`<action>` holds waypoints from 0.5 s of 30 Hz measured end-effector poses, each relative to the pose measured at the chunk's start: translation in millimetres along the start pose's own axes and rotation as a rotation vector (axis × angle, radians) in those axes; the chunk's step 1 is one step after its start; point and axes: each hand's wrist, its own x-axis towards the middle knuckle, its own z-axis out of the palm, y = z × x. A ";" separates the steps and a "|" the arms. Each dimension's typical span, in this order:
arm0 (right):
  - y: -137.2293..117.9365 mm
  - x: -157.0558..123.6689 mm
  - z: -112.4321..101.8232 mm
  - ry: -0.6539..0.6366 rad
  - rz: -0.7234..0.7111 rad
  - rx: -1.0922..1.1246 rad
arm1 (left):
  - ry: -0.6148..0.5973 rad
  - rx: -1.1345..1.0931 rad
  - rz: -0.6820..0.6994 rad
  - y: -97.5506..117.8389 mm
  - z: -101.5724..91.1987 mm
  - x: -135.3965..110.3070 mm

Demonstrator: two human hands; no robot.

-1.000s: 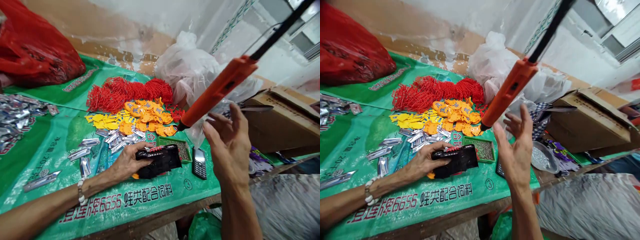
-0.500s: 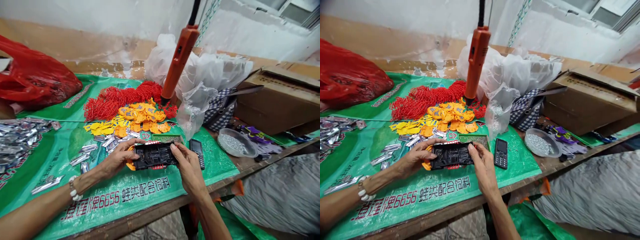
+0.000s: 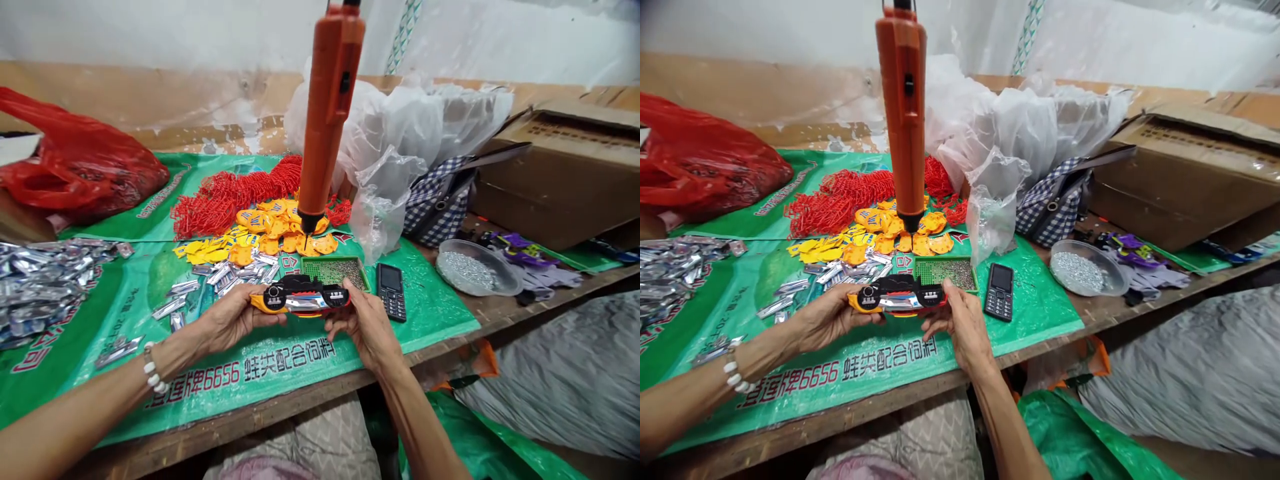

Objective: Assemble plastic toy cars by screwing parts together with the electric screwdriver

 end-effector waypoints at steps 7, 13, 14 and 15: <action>3.9 0.9 -0.5 -0.007 0.006 0.033 | -0.027 -0.033 -0.026 -2.8 -0.2 -0.7; 5.1 1.9 1.5 -0.006 0.015 0.029 | -0.049 -0.065 -0.029 -6.8 -5.1 -0.1; 5.0 1.9 2.0 -0.005 0.016 0.026 | -0.054 -0.067 -0.031 -7.4 -6.0 0.0; 4.9 1.9 2.4 -0.003 0.018 0.024 | -0.059 -0.070 -0.033 -7.9 -6.8 0.1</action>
